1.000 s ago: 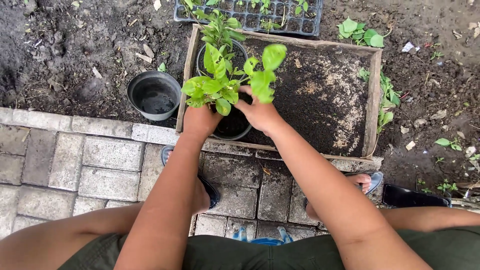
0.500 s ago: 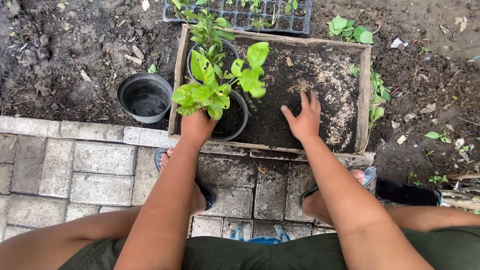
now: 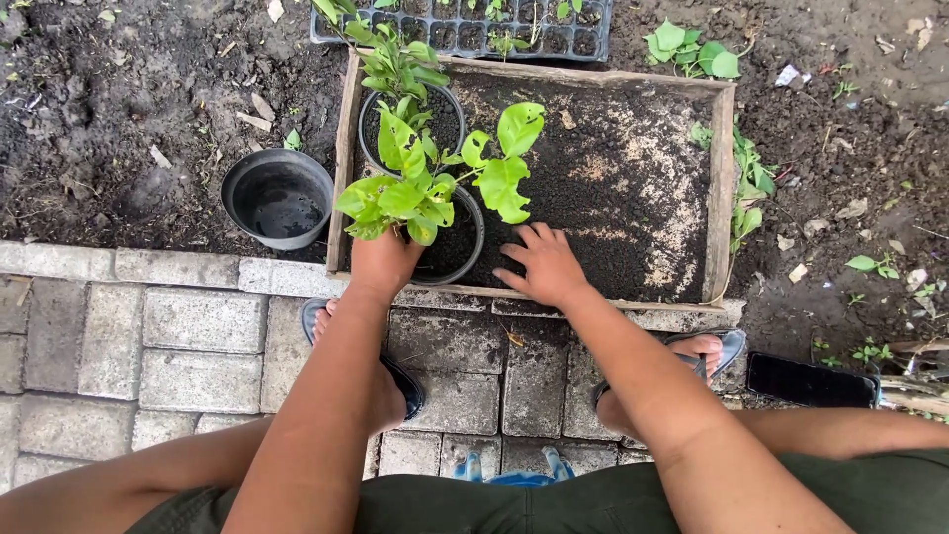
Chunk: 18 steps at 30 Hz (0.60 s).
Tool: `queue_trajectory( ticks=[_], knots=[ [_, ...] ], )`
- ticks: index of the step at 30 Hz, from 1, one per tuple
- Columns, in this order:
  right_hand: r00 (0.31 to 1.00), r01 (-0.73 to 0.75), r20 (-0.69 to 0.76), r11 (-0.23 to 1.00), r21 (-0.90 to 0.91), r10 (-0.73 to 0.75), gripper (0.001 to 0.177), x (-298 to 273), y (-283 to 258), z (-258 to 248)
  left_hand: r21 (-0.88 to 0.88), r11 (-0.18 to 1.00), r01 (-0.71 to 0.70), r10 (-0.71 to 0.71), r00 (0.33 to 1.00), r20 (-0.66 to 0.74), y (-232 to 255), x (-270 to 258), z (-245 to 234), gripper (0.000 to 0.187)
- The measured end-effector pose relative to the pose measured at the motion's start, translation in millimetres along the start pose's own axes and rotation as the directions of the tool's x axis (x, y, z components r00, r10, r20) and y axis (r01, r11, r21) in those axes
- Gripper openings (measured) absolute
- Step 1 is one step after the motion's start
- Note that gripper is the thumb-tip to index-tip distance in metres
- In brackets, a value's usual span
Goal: The person plants small seedlings into a wooden tray filled with soil. They use their hands to dig holes, place the seedlings, and cover the roots with soil. The person also handles a black plastic pot and a seedling tray.
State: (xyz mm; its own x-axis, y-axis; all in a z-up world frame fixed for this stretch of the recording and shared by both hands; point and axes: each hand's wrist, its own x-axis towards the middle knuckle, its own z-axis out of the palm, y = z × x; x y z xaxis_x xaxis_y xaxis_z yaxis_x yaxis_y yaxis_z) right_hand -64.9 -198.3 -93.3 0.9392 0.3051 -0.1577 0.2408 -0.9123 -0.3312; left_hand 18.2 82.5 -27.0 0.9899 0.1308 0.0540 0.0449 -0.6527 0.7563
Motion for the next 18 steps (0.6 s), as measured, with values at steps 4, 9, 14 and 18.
queue_trajectory(
  ticks=[4, 9, 14, 18],
  knots=[
    [0.994, 0.089, -0.062, 0.994, -0.061, -0.093, 0.044, 0.0, 24.3, 15.2, -0.003, 1.0, 0.009, -0.009, 1.0, 0.002, -2.2, -0.3, -4.3, 0.035],
    [0.999, -0.004, -0.05, 0.99, -0.141, -0.004, 0.046, -9.0, 46.5, 15.0, -0.022, 0.999, 0.027, -0.027, 1.0, -0.002, -0.3, -1.9, -6.4, 0.035],
    [0.921, -0.185, -0.376, 0.966, -0.182, 0.105, 0.038, -27.3, 79.6, 15.9, -0.042, 0.998, 0.041, -0.041, 0.999, -0.009, 3.3, 1.8, -6.9, 0.035],
    [0.733, -0.504, -0.26, 0.758, 0.414, 0.629, 0.061, -7.4, 90.1, 10.4, -0.06, 0.996, 0.058, -0.059, 0.998, -0.018, 4.2, 2.5, -10.9, 0.035]
  ],
)
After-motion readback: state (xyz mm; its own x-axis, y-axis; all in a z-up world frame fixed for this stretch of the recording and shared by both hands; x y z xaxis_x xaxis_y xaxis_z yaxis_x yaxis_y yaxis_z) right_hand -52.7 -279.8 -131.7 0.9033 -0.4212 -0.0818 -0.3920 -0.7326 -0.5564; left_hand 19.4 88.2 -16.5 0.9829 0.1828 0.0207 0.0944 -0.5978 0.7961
